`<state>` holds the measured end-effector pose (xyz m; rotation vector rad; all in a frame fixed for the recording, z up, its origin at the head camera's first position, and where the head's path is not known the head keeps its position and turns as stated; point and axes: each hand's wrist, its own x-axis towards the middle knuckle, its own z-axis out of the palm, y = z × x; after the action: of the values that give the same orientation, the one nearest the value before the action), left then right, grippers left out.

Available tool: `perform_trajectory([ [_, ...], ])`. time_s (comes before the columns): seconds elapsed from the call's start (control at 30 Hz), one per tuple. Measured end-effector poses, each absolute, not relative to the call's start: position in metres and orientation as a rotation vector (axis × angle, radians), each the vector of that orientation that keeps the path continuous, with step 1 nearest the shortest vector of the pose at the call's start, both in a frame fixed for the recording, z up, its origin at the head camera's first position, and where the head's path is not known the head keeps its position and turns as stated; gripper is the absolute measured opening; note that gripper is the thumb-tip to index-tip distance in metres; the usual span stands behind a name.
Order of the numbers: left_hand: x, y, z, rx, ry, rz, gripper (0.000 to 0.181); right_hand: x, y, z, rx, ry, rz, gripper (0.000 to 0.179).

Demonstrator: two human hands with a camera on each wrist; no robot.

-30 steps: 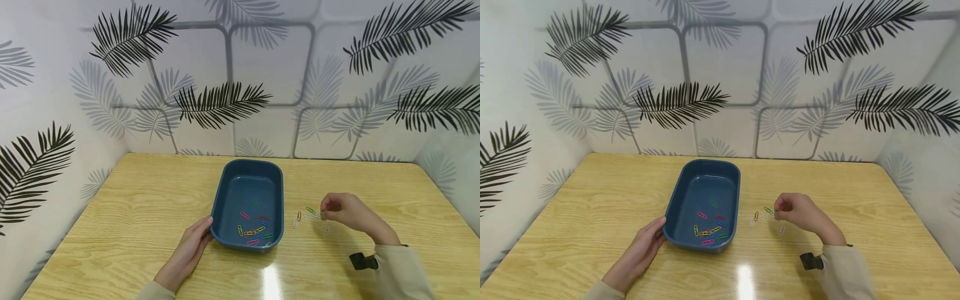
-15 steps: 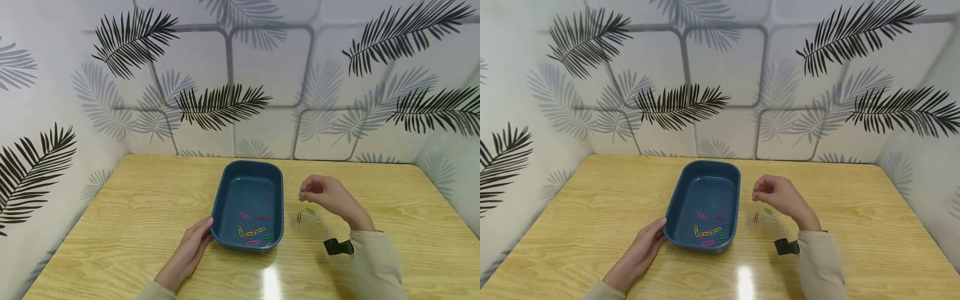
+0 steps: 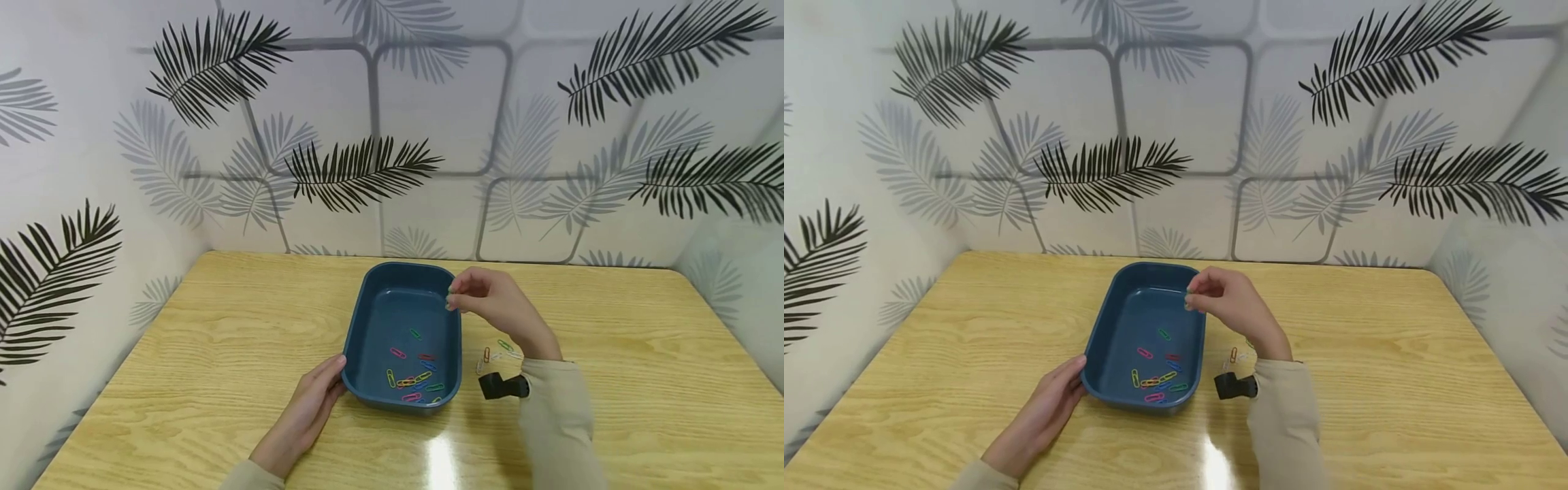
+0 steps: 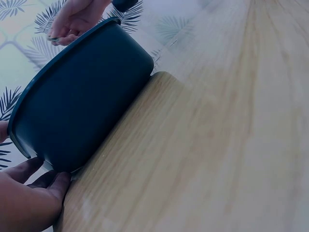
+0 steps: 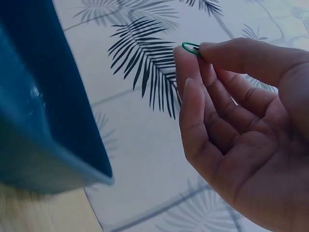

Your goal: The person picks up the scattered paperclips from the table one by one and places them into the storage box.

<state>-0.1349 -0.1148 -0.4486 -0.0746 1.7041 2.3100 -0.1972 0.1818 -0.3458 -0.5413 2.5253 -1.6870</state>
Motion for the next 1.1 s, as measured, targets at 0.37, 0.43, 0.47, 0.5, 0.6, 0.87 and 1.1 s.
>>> perform_trajectory([
  [0.37,-0.134,-0.116,-0.448,-0.065,1.707,2.303,0.057,-0.202,0.155,-0.347,-0.547,2.509,-1.681,0.012],
  [0.43,-0.134,-0.116,-0.448,-0.064,1.706,2.303,0.057,-0.202,0.154,-0.349,-0.555,2.509,-1.68,0.013],
  [0.47,-0.134,-0.116,-0.448,-0.065,1.707,2.302,0.057,-0.203,0.154,-0.35,-0.561,2.508,-1.68,0.014],
  [0.5,-0.134,-0.116,-0.448,-0.066,1.709,2.302,0.057,-0.203,0.154,-0.35,-0.563,2.504,-1.682,0.014],
  [0.6,-0.134,-0.116,-0.448,-0.067,1.71,2.3,0.058,-0.204,0.154,-0.352,-0.585,2.49,-1.681,0.014],
  [0.87,-0.134,-0.116,-0.447,-0.073,1.71,2.293,0.059,-0.206,0.152,-0.355,-0.586,2.487,-1.639,0.011],
  [1.1,-0.135,-0.116,-0.448,-0.066,1.715,2.299,0.058,-0.206,0.151,-0.357,-0.56,2.513,-1.593,0.008],
])
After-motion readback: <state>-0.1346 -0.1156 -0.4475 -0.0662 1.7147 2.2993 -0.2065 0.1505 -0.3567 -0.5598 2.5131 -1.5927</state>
